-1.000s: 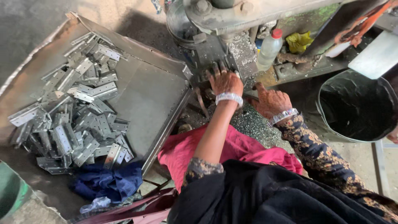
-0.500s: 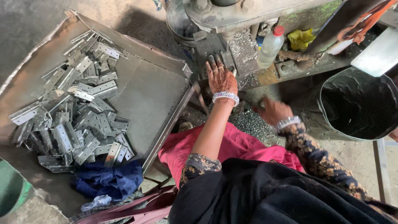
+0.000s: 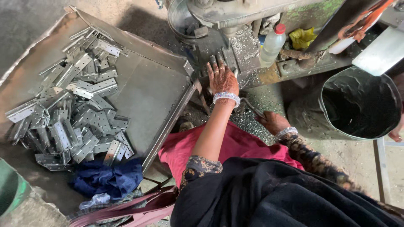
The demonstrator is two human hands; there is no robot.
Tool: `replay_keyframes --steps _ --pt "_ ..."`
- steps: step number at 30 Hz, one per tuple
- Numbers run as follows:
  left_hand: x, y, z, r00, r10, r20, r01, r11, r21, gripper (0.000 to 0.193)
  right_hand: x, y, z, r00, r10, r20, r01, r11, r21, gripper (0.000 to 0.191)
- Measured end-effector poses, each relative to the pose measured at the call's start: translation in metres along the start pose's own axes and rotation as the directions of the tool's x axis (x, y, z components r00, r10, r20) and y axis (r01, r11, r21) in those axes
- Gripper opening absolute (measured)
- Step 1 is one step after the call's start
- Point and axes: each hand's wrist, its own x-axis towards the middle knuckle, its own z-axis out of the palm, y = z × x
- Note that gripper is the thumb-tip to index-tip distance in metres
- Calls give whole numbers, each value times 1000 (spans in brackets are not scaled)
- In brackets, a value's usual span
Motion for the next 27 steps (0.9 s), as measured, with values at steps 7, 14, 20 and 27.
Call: replay_keyframes --steps 7,14,20,27 --pt "21 0 -9 995 -10 104 9 1000 8 49 18 6 -12 999 -30 28 34 982 -188 54" --pt "15 -4 -10 1000 -19 23 22 992 -122 51 -4 5 2 998 -42 -44 40 999 -35 57" --pt "39 -10 -21 977 -7 214 -7 998 67 43 6 3 -16 998 54 41 -47 989 -143 56" --pt "31 -8 -13 991 -1 133 3 1000 -19 49 0 3 2 999 -43 11 43 999 -7 53"
